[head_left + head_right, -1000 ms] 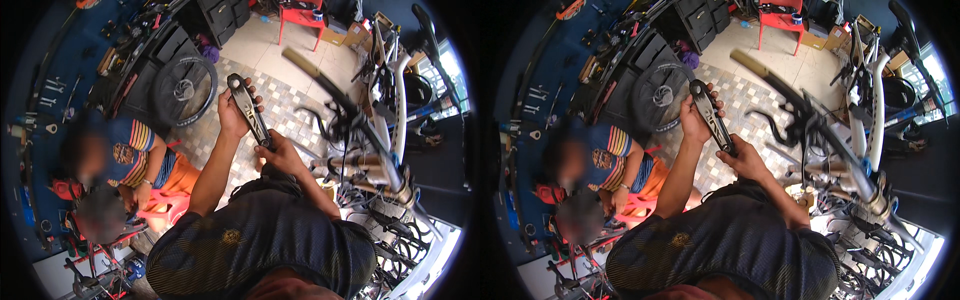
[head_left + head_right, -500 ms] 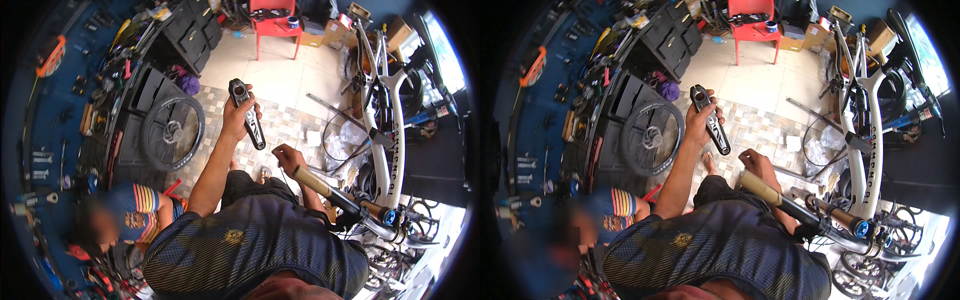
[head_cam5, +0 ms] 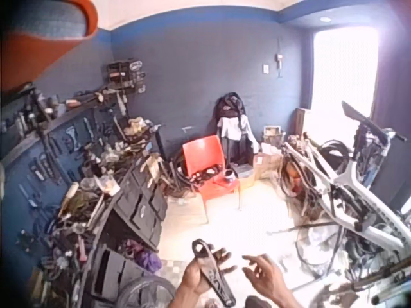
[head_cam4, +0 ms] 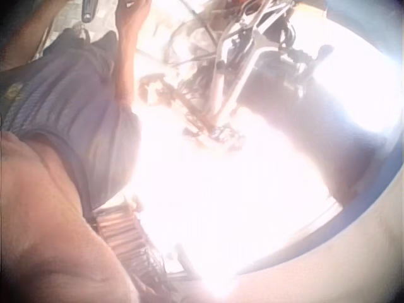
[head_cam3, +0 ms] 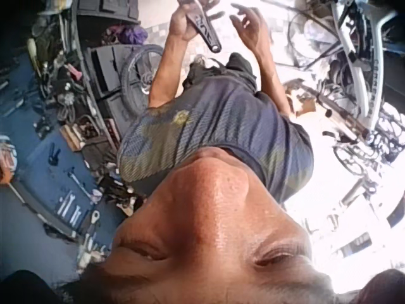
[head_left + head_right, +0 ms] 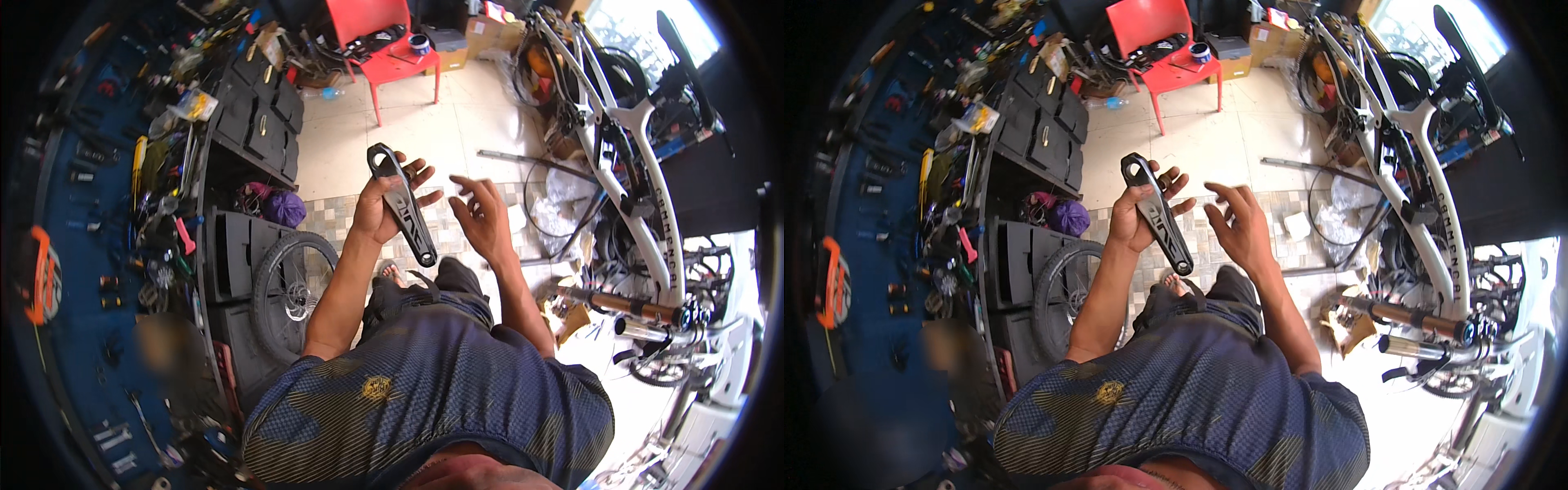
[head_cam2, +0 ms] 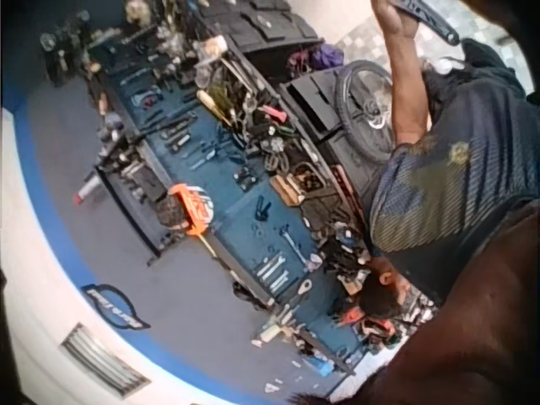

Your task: The person installs a bottom bracket into a white bicycle frame, applies grease to the crankset spindle, and fits the crankset onto the bottom bracket. They use a blue-handled tool to tighten the crankset bolts and handle grease and crankset components.

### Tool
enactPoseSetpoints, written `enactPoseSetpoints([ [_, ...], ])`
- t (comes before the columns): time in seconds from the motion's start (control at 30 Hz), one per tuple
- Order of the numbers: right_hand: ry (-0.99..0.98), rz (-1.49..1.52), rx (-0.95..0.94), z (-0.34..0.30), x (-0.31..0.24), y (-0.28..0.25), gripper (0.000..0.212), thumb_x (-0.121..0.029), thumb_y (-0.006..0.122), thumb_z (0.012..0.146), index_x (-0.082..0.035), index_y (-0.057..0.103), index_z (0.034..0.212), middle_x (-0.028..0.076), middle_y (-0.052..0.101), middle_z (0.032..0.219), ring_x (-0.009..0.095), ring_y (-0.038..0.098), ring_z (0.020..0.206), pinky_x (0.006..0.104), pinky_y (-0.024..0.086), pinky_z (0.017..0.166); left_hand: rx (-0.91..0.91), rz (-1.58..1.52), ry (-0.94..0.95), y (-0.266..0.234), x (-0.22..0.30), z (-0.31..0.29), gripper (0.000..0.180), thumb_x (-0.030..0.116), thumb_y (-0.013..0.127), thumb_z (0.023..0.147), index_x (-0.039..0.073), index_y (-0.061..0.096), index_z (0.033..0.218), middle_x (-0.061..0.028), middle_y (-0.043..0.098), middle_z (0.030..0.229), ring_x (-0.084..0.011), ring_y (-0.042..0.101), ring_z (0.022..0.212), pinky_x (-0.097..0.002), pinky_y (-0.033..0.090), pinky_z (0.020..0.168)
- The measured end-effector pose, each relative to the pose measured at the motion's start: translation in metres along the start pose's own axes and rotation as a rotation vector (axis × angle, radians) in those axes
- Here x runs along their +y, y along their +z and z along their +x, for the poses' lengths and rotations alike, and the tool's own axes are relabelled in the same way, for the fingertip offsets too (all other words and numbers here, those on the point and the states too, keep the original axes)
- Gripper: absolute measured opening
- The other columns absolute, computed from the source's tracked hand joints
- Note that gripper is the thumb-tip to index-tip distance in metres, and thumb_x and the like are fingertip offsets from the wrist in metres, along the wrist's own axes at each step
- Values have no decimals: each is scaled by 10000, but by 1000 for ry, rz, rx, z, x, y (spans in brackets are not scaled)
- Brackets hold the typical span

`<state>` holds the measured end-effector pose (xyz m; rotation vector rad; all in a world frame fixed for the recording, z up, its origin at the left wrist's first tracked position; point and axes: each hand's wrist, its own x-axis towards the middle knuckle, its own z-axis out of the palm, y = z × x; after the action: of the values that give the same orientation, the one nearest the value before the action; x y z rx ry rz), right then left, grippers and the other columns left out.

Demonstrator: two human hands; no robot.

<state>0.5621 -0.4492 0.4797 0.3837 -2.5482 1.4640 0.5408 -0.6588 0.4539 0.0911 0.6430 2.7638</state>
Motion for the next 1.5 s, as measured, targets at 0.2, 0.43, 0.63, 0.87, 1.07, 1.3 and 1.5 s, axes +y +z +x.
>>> enactPoseSetpoints([
  [0.2, -128, -106, -15, 66, -31, 32, 365, -162, 741, 865, -147, 690, 1226, 97, 644, 1050, 264, 674, 796, 379, 556, 673, -101, -59, -126, -29, 40, 36, 438, 113, 535, 910, 124, 470, 1342, -261, 472, 1441, -381, 467, 1389, -617, 419, 1125],
  [0.43, -111, -195, -40, 140, 21, 59, 280, -214, 720, 883, -138, 698, 1151, 83, 639, 1057, 285, 701, 891, 392, 586, 756, -107, 20, -229, -62, 62, 113, 481, 55, 551, 888, 104, 453, 1356, -216, 568, 1323, -336, 574, 1277, -522, 525, 1032],
  [0.63, 124, 600, -32, 225, 90, 53, 244, -80, 635, 937, -46, 596, 1175, 96, 626, 1049, 221, 681, 956, 348, 598, 740, -74, 208, -271, -72, 67, 229, 459, 19, 549, 873, 86, 463, 1319, -222, 495, 1423, -383, 467, 1384, -603, 466, 1085],
  [0.87, 419, 1262, 188, 292, 179, -10, 169, -139, 667, 943, -66, 604, 1082, 15, 588, 960, 102, 596, 858, 267, 521, 645, -65, 375, -359, -32, 34, 385, 369, -16, 510, 944, 69, 465, 1300, -223, 569, 1324, -406, 553, 1294, -615, 515, 1025],
  [1.07, 490, 734, 238, 333, 192, -63, 196, -234, 706, 954, -66, 618, 1004, 14, 669, 1016, 70, 577, 813, 232, 469, 643, -194, 377, -459, -4, -19, 478, 326, -3, 544, 959, 60, 468, 1269, -186, 614, 1283, -293, 594, 1233, -440, 551, 988],
  [1.3, 568, 182, 532, 350, 203, -80, 503, -246, 800, 800, -60, 549, 1194, 130, 611, 1241, 242, 597, 1041, 355, 496, 886, -215, 341, -712, 17, -80, 554, 390, 55, 545, 1016, 28, 348, 1351, -190, 589, 1292, -291, 558, 1307, -347, 527, 955],
  [1.5, 650, -40, 824, 380, 215, -91, 625, -309, 804, 799, -46, 526, 1294, 200, 666, 1108, 352, 662, 968, 420, 529, 863, -440, 368, -948, 37, -105, 594, 354, 256, 520, 1068, 63, 418, 1347, -116, 565, 1277, -229, 605, 1111, -386, 538, 931],
])
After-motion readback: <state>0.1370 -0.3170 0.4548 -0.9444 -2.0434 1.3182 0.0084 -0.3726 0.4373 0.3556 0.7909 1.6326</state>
